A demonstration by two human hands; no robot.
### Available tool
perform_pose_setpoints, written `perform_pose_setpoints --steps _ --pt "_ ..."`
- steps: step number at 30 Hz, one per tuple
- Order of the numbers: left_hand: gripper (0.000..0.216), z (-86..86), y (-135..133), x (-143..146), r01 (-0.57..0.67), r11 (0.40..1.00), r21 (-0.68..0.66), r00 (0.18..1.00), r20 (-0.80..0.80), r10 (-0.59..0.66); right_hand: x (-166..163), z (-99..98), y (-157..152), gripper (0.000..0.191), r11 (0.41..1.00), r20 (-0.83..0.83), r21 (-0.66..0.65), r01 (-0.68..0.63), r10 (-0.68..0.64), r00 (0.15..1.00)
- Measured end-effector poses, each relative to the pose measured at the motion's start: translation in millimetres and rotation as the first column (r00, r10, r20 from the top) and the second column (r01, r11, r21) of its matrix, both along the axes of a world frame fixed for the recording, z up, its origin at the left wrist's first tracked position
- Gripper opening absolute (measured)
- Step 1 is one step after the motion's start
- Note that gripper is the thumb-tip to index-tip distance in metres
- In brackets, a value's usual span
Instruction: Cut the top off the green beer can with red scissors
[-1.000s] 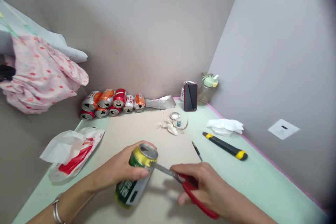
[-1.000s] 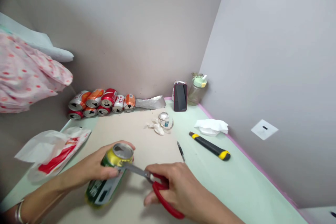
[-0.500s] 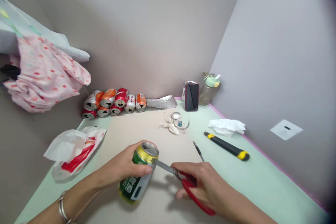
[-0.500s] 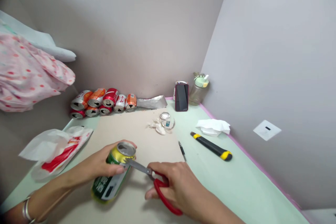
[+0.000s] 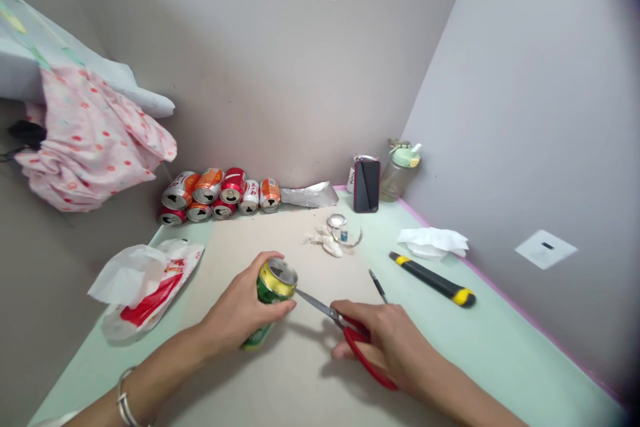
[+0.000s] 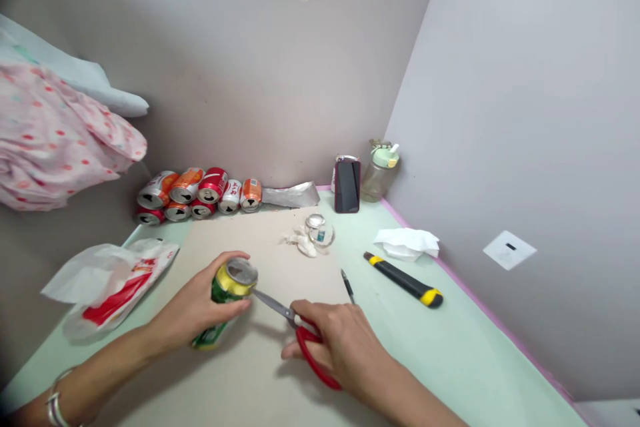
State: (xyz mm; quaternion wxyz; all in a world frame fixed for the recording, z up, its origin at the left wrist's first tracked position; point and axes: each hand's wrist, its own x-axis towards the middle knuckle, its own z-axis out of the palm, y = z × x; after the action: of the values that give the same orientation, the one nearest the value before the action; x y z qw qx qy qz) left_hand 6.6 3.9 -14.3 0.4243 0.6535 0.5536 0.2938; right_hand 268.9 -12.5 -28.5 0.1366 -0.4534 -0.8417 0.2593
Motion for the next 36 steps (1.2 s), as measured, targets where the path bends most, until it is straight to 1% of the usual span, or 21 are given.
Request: perform_pose_setpoints --steps 1,3,4,6,9,13,17,18,20,22,24,25,27,28,29,30,31,33,34,35,36 --pt "0.058 2.7 0.0 -0.8 0.062 0.995 -0.079 0.994 0.1 -0.054 0.3 2.8 0.3 0.033 1.0 -0.026 -0.021 -0.002 0.001 1.0" --pt "0.053 7.8 0.0 -2.4 0.201 0.968 -0.152 0.948 0.278 -0.153 0.8 9.6 0.2 0.037 0.997 -0.065 -0.074 -0.012 0.007 0.998" --pt "0.05 9.9 0.0 -3.2 0.248 0.956 -0.158 0.925 0.332 -0.185 0.9 12.8 -0.1 0.038 0.995 -0.08 -0.1 -0.019 0.011 0.997" --pt "0.043 12.5 0.0 -4.2 0.285 0.945 -0.163 0.904 0.374 -0.209 0.9 17.3 -0.6 0.038 0.989 -0.098 -0.143 -0.031 0.017 0.995" --pt "0.041 14.3 -0.4 -4.1 0.261 0.953 -0.153 0.921 0.335 -0.198 0.5 17.2 -0.6 0.04 0.988 -0.102 -0.149 -0.029 0.014 0.995" --pt "0.041 17.8 -1.4 -2.6 0.185 0.974 -0.132 0.962 0.226 -0.152 0.3 9.6 -1.7 0.041 0.995 -0.08 -0.097 -0.004 -0.003 0.997" --pt "0.05 21.2 -2.7 -1.8 0.22 0.967 -0.132 0.953 0.241 -0.184 1.6 6.4 -4.4 0.038 0.998 -0.096 -0.058 0.006 -0.012 0.995" --pt "0.054 21.5 -3.1 -1.6 0.23 0.964 -0.132 0.949 0.249 -0.192 2.2 7.7 -4.8 0.038 0.998 -0.111 -0.065 0.001 -0.009 0.994" --pt "0.063 21.2 -3.8 -1.6 0.235 0.962 -0.135 0.949 0.245 -0.198 3.1 12.6 -5.2 0.036 0.991 -0.146 -0.129 -0.026 0.007 0.989" --pt "0.065 20.5 -4.0 -2.7 0.225 0.965 -0.138 0.956 0.223 -0.191 3.6 19.5 -5.1 0.04 0.973 -0.187 -0.225 -0.054 0.011 0.982" --pt "0.063 19.8 -3.5 -5.3 0.259 0.954 -0.153 0.947 0.233 -0.22 3.8 26.1 -5.3 0.044 0.941 -0.235 -0.327 -0.089 0.01 0.972" --pt "0.063 19.4 -3.0 -7.0 0.312 0.934 -0.174 0.928 0.267 -0.26 3.9 28.7 -5.7 0.044 0.915 -0.264 -0.383 -0.124 0.021 0.964" --pt "0.064 18.4 -1.8 -9.8 0.453 0.864 -0.221 0.857 0.373 -0.355 4.2 31.3 -6.6 0.042 0.839 -0.328 -0.496 -0.225 0.059 0.943" --pt "0.065 17.7 -1.2 -10.5 0.506 0.829 -0.237 0.824 0.416 -0.384 4.4 30.9 -7.0 0.041 0.801 -0.351 -0.536 -0.265 0.075 0.934" --pt "0.064 16.9 -0.7 -10.4 0.524 0.816 -0.243 0.812 0.431 -0.393 4.4 29.3 -7.3 0.04 0.784 -0.356 -0.555 -0.278 0.078 0.931" --pt "0.059 16.0 -0.3 -9.7 0.499 0.833 -0.238 0.829 0.411 -0.38 4.3 26.5 -7.3 0.039 0.797 -0.341 -0.545 -0.259 0.071 0.937" --pt "0.053 15.0 -0.1 -8.4 0.439 0.871 -0.221 0.866 0.363 -0.344 3.9 22.8 -7.0 0.038 0.84 -0.308 -0.501 -0.21 0.053 0.95" --pt "0.04 13.4 -0.1 -5.4 0.287 0.942 -0.175 0.939 0.245 -0.241 2.6 14.3 -5.7 0.035 0.942 -0.22 -0.326 -0.078 0.005 0.975" --pt "0.037 13.1 -0.3 -4.1 0.229 0.961 -0.152 0.959 0.206 -0.196 1.7 10.7 -5.0 0.034 0.972 -0.186 -0.232 -0.034 -0.01 0.982" --pt "0.035 13.3 -0.6 -3.3 0.202 0.969 -0.14 0.966 0.19 -0.174 0.8 8.3 -4.5 0.033 0.985 -0.166 -0.169 -0.017 -0.012 0.986" --pt "0.036 14.0 -1.0 -3.0 0.21 0.968 -0.139 0.964 0.194 -0.181 0.0 7.4 -4.2 0.033 0.989 -0.161 -0.146 -0.019 -0.005 0.987"
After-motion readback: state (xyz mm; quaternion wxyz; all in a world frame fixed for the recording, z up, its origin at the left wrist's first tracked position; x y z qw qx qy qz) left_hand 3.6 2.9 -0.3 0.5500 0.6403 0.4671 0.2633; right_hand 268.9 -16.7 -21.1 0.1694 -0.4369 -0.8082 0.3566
